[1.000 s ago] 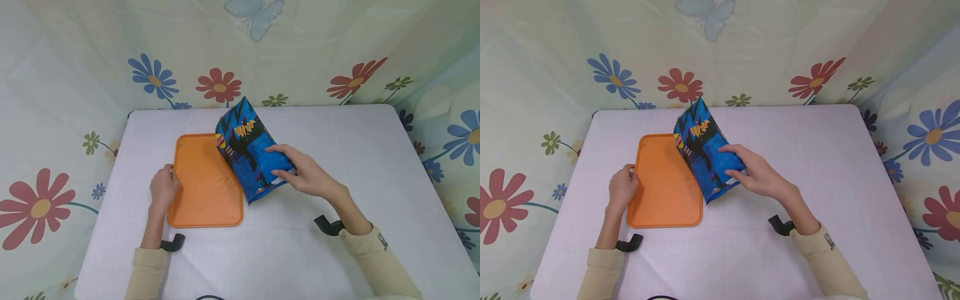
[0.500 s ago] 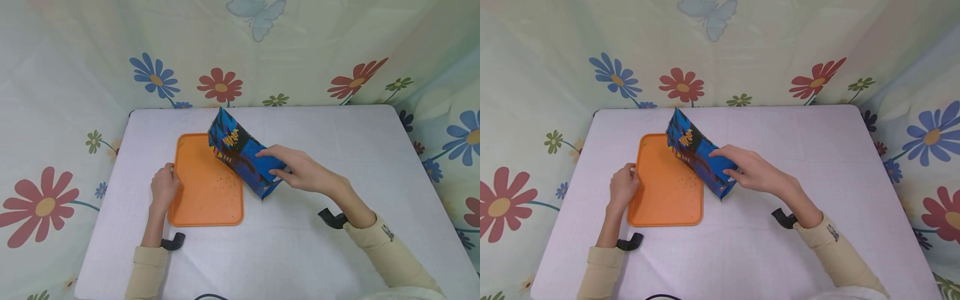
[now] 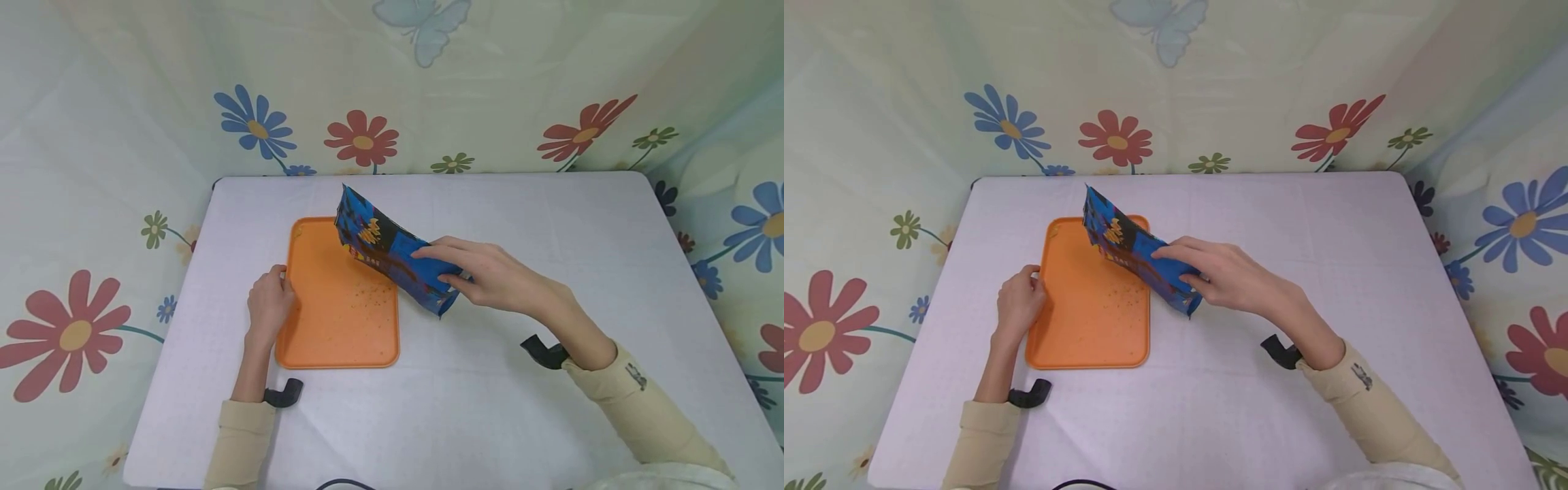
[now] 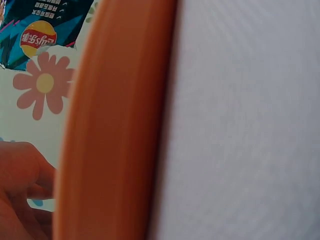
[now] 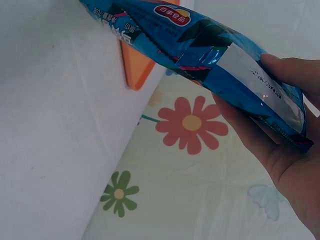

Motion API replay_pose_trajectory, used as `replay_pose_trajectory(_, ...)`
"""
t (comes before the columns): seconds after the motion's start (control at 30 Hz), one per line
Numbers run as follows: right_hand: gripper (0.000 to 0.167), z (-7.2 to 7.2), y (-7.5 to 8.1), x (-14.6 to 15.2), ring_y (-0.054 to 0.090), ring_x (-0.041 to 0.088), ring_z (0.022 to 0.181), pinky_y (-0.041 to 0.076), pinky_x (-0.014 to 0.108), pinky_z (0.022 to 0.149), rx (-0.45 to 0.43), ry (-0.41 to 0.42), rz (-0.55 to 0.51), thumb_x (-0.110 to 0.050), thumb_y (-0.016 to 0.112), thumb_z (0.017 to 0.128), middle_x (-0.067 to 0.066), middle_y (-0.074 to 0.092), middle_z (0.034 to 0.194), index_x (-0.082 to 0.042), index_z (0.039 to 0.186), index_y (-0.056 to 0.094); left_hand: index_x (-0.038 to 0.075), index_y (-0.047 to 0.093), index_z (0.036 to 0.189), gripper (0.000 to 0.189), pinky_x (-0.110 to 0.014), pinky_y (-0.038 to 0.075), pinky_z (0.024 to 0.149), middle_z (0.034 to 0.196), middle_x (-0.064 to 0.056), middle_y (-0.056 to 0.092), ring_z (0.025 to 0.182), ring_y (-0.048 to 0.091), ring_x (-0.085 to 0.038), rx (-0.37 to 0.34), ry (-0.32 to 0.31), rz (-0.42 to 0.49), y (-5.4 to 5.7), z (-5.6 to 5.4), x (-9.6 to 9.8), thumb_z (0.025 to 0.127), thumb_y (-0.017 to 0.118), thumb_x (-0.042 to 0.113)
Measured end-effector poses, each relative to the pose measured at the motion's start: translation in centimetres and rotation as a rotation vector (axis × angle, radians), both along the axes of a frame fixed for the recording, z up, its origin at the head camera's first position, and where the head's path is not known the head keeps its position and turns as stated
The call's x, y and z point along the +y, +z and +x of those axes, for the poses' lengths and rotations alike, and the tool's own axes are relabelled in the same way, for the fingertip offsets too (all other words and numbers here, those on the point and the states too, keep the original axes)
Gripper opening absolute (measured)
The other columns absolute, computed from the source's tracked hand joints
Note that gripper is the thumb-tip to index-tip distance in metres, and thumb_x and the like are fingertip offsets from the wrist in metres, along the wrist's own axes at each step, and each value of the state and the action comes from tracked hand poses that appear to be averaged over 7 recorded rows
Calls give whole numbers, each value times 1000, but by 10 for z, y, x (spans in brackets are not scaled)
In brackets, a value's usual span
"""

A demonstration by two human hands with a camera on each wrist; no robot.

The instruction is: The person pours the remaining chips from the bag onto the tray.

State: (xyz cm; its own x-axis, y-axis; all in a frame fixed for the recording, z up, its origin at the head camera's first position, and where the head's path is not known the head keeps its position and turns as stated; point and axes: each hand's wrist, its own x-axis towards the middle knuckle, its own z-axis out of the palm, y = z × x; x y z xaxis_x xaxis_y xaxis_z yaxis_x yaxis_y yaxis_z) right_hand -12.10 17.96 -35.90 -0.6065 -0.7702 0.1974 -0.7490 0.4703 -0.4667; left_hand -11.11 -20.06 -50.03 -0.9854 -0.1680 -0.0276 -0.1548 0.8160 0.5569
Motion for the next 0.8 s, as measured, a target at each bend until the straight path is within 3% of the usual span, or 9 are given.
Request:
replay_pose_trajectory(0.27, 51, 1, 7, -4, 64, 12, 81, 51, 24, 60, 84, 15, 64, 1, 74, 91, 4, 66, 132, -13, 138, 63, -11, 60, 132, 36, -35, 46, 56, 91, -25, 69, 69, 59, -29, -11, 3, 2, 0, -1, 0, 100, 50, 2)
replay_pose_trajectory(0.8, 45, 4, 20, -17, 68, 15, 85, 55, 29, 66, 150, 61, 145, -1, 70, 94, 5, 68, 127, -14, 136, 66, -10, 60, 132, 35, -40, 50, 60, 93, -24, 69, 74, 63, -32, -15, 5, -11, 2, -1, 1, 100, 52, 3)
